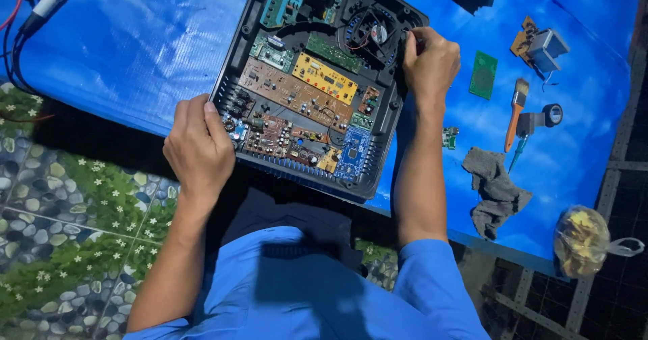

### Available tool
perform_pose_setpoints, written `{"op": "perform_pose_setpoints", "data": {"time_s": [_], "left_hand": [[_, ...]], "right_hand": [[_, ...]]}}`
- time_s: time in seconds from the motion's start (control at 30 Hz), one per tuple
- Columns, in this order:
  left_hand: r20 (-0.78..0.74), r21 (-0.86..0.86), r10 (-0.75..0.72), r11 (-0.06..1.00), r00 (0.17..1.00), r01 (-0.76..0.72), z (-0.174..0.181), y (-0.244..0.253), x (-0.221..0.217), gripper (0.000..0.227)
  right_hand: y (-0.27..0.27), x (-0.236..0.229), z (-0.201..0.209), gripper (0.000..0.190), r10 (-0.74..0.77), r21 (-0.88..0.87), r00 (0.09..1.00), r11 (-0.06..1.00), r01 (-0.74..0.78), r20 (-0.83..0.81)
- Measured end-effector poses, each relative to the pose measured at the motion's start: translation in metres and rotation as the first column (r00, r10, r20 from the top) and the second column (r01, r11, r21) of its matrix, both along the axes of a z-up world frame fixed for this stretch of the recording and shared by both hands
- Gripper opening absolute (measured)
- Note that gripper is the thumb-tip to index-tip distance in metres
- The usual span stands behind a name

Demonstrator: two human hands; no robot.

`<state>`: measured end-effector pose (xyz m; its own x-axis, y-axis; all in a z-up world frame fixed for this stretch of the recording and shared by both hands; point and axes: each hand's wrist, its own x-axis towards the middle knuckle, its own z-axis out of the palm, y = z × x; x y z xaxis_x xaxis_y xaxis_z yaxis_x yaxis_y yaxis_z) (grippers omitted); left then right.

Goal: Positioning circuit boards and connecting internal wiring within an electronic device.

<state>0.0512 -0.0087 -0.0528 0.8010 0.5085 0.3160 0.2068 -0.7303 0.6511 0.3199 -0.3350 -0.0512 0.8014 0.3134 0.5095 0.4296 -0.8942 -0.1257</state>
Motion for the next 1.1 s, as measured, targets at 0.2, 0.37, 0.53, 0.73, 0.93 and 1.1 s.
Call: {"op": "perform_pose_setpoints", "data": {"time_s": [0.2,0.37,0.53,0.73,0.93,1.1], "left_hand": [[-0.006,-0.010,0.001,1.000,1.000,-0.001,-0.001,0.000,0.001,0.036],[0.017,-0.002,0.006,1.000,1.000,-0.006,-0.001,0.000,0.002,0.035],[0.015,0.000,0.012,1.000,1.000,-0.012,-0.001,0.000,0.002,0.032],[0.020,-0.003,0.016,1.000,1.000,-0.016,-0.001,0.000,0.001,0.034],[0.037,0.015,0.001,1.000,0.999,-0.002,-0.001,0.001,0.001,0.034],[0.029,0.008,-0.003,1.000,1.000,0.003,0.001,0.000,0.001,0.035]], "right_hand": [[-0.003,0.008,-0.007,0.017,0.008,-0.038,1.000,0.999,-0.008,-0.010],[0.004,0.007,-0.003,0.016,0.025,-0.041,1.000,0.999,-0.025,-0.004],[0.011,0.000,0.010,0.018,0.052,0.031,0.996,0.998,-0.050,-0.072],[0.005,-0.015,0.045,0.035,0.127,0.154,0.919,0.985,-0.074,-0.374],[-0.007,-0.033,0.067,0.043,0.060,-0.017,0.871,0.997,-0.078,-0.488],[-0.014,-0.040,0.072,0.044,-0.070,-0.103,0.799,0.995,0.010,-0.597]]}}
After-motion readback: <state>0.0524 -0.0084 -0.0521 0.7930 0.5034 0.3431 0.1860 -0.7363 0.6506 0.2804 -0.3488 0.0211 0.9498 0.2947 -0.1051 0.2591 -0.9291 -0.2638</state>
